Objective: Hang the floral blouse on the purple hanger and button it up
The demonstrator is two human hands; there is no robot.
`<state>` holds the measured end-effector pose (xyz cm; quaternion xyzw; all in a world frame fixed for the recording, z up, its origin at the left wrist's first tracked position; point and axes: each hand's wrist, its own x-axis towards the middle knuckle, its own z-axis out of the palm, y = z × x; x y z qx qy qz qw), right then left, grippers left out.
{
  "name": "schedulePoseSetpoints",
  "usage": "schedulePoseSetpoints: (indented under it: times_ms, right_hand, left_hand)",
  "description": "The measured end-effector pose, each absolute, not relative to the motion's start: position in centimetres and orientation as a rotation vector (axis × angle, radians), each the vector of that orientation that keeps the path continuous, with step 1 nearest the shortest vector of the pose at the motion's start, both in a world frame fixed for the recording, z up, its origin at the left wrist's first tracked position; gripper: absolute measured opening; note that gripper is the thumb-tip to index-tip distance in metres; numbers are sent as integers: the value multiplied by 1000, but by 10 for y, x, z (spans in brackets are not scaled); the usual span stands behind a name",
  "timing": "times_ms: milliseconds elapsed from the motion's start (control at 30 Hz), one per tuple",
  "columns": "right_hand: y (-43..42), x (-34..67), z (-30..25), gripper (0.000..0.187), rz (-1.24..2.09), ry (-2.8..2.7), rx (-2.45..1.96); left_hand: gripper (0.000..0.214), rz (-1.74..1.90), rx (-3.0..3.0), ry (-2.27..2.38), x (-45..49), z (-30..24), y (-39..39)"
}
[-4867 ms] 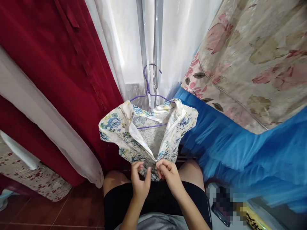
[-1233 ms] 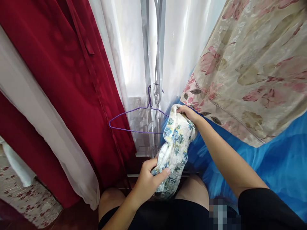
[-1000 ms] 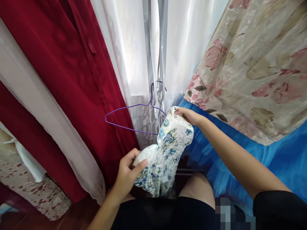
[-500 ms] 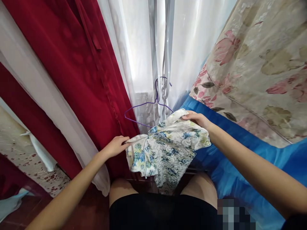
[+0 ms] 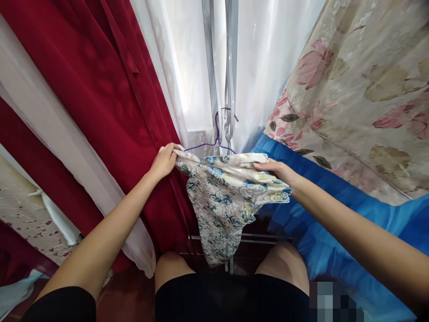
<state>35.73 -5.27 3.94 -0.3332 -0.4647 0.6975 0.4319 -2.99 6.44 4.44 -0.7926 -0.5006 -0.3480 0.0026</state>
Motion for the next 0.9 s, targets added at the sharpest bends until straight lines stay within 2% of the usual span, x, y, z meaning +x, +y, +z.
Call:
schedulePoseSetpoints:
  times_ms: [200, 267, 333, 400, 500, 633, 733, 900]
  right_hand:
    - [-58, 375, 23, 37, 1698, -1163, -845]
    - [-61, 383, 11, 42, 1610, -1171, -855]
    - [-66, 391, -3, 46, 1450, -1171, -893]
    - [-72, 399, -17, 40, 1276, -1189, -940]
    - [-80, 412, -23, 31, 1116, -1265, -972]
    - [-80, 418, 6, 29, 933, -1214, -930]
    - [-75, 410, 42, 30, 851, -1111, -867]
    - [-84, 374, 78, 40, 1036, -1282, -786]
  left_hand:
    - [27, -1554, -2716, -1444, 12, 56, 47]
    - [33, -1643, -2659, -1436, 18, 57, 40]
    - [27, -1706, -2543, -1510, 18, 56, 34]
    - [16, -1692, -2450, -1587, 14, 54, 26]
    - [23, -1708, -2446, -1590, 14, 53, 12]
    - [35, -1831, -2539, -1488, 26, 63, -10]
    - [41, -1723, -2601, -1429, 33, 73, -21]
    - [50, -1580, -2418, -1585, 19, 68, -8]
